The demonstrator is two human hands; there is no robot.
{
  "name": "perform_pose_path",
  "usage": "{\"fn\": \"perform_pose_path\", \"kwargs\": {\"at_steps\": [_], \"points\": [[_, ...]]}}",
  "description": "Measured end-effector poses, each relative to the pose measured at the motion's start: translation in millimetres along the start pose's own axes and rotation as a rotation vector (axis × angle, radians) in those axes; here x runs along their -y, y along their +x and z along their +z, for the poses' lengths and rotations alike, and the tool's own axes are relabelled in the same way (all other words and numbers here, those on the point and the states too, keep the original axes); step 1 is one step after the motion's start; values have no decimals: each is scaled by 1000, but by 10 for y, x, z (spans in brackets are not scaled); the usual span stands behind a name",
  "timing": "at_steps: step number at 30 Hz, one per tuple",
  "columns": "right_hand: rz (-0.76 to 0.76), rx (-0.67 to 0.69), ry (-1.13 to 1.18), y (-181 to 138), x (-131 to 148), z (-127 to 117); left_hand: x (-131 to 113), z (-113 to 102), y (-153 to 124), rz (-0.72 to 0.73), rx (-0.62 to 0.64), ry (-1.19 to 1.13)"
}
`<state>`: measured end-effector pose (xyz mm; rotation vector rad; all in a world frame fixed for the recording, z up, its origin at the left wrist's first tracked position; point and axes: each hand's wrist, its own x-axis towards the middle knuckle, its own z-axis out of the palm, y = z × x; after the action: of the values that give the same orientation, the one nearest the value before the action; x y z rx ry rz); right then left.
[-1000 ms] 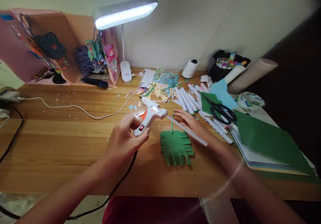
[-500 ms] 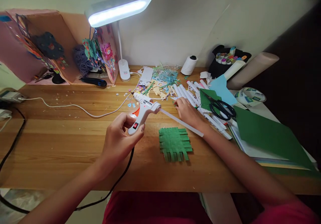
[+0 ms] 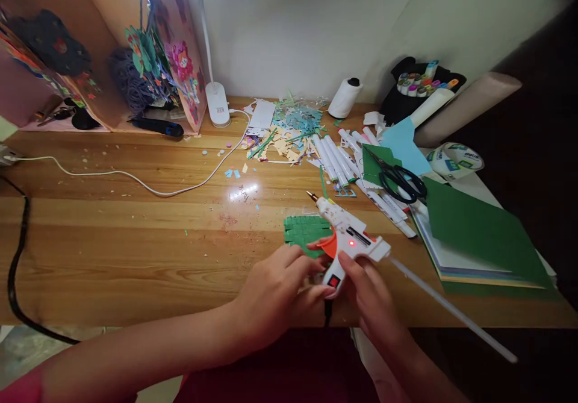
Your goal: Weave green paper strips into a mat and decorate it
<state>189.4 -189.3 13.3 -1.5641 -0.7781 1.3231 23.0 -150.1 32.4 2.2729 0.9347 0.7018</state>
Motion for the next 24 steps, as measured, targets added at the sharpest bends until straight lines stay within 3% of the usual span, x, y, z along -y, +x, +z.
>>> {"fn": "perform_pose_path", "kwargs": {"at_steps": [4,8,15,24], "points": [[56,-25,-8,-153,-183,-233,285,-98,-110,2,112,169],[74,-64,-144,-342,-199,-294,420,-62,-66,32,167,172],[85,-110,-165,-490,-195,-190,429,-22,-37,98,165,169],[129,-158,-106,-550,-21,-82,413,32,-29,79,35,131]]}}
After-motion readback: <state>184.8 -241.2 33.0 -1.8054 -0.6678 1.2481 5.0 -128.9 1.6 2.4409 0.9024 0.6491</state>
